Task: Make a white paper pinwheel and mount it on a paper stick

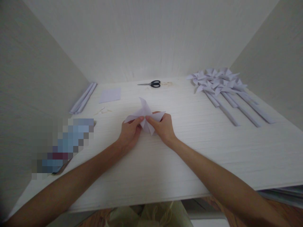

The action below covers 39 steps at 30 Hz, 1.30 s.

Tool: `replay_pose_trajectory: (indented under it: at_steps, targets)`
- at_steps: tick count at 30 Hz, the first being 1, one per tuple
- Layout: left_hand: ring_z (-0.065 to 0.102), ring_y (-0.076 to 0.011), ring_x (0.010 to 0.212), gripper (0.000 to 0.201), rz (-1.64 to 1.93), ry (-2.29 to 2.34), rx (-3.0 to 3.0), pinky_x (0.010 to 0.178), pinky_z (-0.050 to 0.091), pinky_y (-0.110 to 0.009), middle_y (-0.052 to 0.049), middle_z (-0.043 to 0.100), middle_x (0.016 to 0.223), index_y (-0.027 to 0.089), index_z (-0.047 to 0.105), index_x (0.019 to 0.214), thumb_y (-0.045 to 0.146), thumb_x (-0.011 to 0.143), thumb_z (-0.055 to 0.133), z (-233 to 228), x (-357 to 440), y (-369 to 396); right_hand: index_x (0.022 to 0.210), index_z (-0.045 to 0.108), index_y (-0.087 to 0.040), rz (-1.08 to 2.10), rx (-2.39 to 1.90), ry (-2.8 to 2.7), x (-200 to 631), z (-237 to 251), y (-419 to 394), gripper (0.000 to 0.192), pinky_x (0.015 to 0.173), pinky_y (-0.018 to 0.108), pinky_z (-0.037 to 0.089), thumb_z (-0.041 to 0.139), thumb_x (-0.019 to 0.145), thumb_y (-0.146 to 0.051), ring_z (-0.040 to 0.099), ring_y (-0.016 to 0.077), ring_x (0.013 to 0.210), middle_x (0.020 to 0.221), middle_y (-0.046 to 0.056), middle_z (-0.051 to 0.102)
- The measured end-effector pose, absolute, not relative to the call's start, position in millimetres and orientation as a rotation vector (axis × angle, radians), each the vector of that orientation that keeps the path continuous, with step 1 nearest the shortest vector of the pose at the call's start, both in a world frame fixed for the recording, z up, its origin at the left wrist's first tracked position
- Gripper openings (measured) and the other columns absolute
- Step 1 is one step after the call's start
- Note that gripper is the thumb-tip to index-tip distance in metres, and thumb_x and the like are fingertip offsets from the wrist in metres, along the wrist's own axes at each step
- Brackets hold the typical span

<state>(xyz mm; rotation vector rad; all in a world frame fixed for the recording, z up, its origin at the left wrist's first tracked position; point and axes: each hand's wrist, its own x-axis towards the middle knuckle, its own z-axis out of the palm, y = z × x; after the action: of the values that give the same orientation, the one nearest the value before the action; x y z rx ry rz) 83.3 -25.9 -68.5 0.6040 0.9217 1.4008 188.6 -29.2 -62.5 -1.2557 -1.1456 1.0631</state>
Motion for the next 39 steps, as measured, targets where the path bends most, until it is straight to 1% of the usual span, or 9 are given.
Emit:
replay_pose_trajectory:
  at_steps: [4,8,12,15,19,23,28,34,39]
  targets:
    - [0.055,-0.0104,0.060,0.007,1.407,0.920,0.616,0.067,0.044,-0.027,-0.001,0.061,0.062,0.013,0.061,0.059,0.013,0.053,0.065,-68.9,82.9,-25.8,0.061,0.059,-0.013,1.078,-1.229,-1.151,189.1,-66.5,-27.9,0.021,0.038,0.020,0.030,0.065,0.059,-0.033,0.041,0.0075,0.043,0.050,-0.003,0.050]
    - [0.056,-0.0104,0.061,0.007,1.426,0.947,0.602,0.067,0.044,-0.026,0.000,0.061,0.061,0.013,0.061,0.059,0.013,0.053,0.065,-68.6,80.1,-23.0,0.067,0.059,-0.016,1.118,-1.134,-1.121,191.1,-70.9,-24.5,0.019,0.048,0.023,0.040,0.065,0.060,-0.032,0.050,0.0103,0.051,0.060,-0.001,0.058]
    - [0.055,-0.0094,0.060,0.007,1.470,0.966,0.548,0.065,0.043,-0.025,-0.001,0.061,0.063,0.012,0.060,0.059,0.012,0.053,0.064,-67.4,74.7,-18.2,0.096,0.055,-0.023,0.992,-1.002,-1.221,202.0,-70.2,-20.3,0.023,0.061,0.027,0.045,0.052,0.075,-0.031,0.055,0.0120,0.060,0.069,-0.001,0.062]
    - [0.055,-0.0091,0.060,0.006,1.464,0.960,0.523,0.064,0.043,-0.024,-0.001,0.060,0.062,0.012,0.060,0.057,0.012,0.052,0.064,-66.6,71.5,-16.0,0.105,0.051,-0.026,0.759,-0.932,-1.486,214.3,-67.0,-18.6,0.027,0.076,0.033,0.043,0.046,0.079,-0.027,0.056,0.0157,0.085,0.100,0.004,0.061]
    - [0.055,-0.0093,0.061,0.006,1.456,0.932,0.514,0.065,0.043,-0.024,0.000,0.059,0.060,0.013,0.059,0.055,0.011,0.052,0.064,-66.1,70.5,-15.7,0.085,0.063,-0.027,0.359,-0.978,-1.840,224.7,-64.7,-17.9,0.016,0.088,0.041,0.036,0.052,0.075,-0.022,0.041,0.0222,0.111,0.128,0.002,0.040]
    - [0.056,-0.0106,0.065,0.007,1.443,0.925,0.549,0.067,0.043,-0.025,-0.001,0.061,0.064,0.014,0.061,0.058,0.012,0.053,0.064,-64.9,71.4,-16.8,0.073,0.066,-0.031,0.199,-0.951,-2.041,224.8,-64.9,-18.0,0.013,0.092,0.046,0.029,0.060,0.068,-0.021,0.034,0.0246,0.116,0.127,-0.004,0.041]
    - [0.057,-0.0120,0.065,0.007,1.421,0.955,0.627,0.066,0.044,-0.026,0.000,0.062,0.063,0.015,0.061,0.059,0.014,0.053,0.064,-68.2,71.8,-16.7,0.066,0.067,-0.032,0.220,-0.907,-2.025,218.9,-61.2,-22.5,0.007,0.090,0.046,0.030,0.065,0.065,-0.025,0.040,0.0237,0.110,0.113,-0.003,0.053]
    - [0.056,-0.0118,0.061,0.010,1.408,1.035,0.739,0.066,0.044,-0.027,-0.001,0.062,0.063,0.014,0.063,0.059,0.019,0.052,0.067,-73.3,72.2,-17.6,0.068,0.064,-0.025,0.470,-1.012,-1.731,208.4,-61.0,-24.8,0.008,0.085,0.039,0.037,0.058,0.073,-0.025,0.051,0.0185,0.095,0.097,0.002,0.060]
    - [0.055,-0.0107,0.059,0.012,1.409,1.051,0.763,0.066,0.044,-0.028,-0.001,0.063,0.066,0.014,0.064,0.061,0.019,0.051,0.067,-74.2,73.1,-18.5,0.064,0.062,-0.021,0.676,-1.103,-1.546,203.5,-67.0,-20.1,0.013,0.083,0.036,0.037,0.055,0.073,-0.024,0.052,0.0166,0.089,0.091,0.004,0.056]
